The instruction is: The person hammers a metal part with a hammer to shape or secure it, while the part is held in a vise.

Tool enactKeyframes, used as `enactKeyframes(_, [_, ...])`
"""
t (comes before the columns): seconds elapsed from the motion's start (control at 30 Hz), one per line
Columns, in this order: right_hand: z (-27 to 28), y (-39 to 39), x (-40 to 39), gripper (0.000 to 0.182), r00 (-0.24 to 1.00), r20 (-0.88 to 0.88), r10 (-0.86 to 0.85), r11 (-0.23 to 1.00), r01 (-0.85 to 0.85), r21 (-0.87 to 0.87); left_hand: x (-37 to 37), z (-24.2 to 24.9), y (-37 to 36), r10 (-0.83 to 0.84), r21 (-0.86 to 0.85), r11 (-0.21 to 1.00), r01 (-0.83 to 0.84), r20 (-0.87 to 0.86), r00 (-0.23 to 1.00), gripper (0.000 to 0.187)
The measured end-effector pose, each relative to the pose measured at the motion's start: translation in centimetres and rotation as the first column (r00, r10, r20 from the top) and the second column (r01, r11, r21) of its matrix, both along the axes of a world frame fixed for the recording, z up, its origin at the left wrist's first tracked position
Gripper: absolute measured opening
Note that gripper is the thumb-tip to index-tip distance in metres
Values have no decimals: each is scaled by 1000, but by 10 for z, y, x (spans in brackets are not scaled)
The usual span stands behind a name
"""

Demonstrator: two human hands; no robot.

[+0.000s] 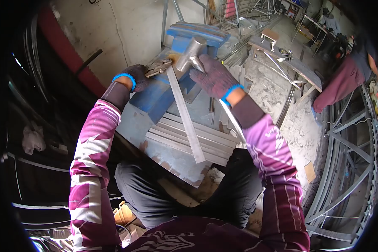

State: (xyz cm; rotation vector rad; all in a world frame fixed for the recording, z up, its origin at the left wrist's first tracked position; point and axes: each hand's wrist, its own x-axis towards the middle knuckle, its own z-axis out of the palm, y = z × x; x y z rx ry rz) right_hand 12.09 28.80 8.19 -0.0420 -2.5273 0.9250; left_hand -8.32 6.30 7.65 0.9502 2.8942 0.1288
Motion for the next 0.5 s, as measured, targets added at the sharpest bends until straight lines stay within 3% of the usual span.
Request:
enactKeyframes(0.07, [15,4,-36,42,990,130,49,978,-74,197,9,6,1,-5,-13,1000,5,-46,999,42])
enactKeyframes(0.1, [23,3,-49,42,990,132,51,977,-77,201,14,11,2,-9,-26,1000,7,-69,998,43])
enactKeyframes(0.17, [39,-1,-73,40,993,-76,92,954,-66,292,23,26,4,7,-62,998,-10,-45,999,43])
enactKeyframes(0.2, [49,-2,-83,40,993,-64,102,954,-80,290,26,26,3,18,-103,995,-20,-17,1000,43])
enactKeyframes(0.27, [65,-5,-98,39,941,-333,62,940,57,336,18,19,4,-19,-71,997,16,-39,999,44])
enactKeyframes(0.37, [66,-16,-98,41,902,-428,58,930,106,351,14,20,2,-19,-106,994,22,30,999,40])
enactKeyframes(0.43, [33,-19,-101,43,908,-414,67,948,72,311,7,2,2,23,-13,1000,-25,-95,995,41])
enactKeyframes(0.5, [-1,-11,-102,43,992,53,-116,859,74,507,13,8,2,-20,16,1000,22,-90,996,42])
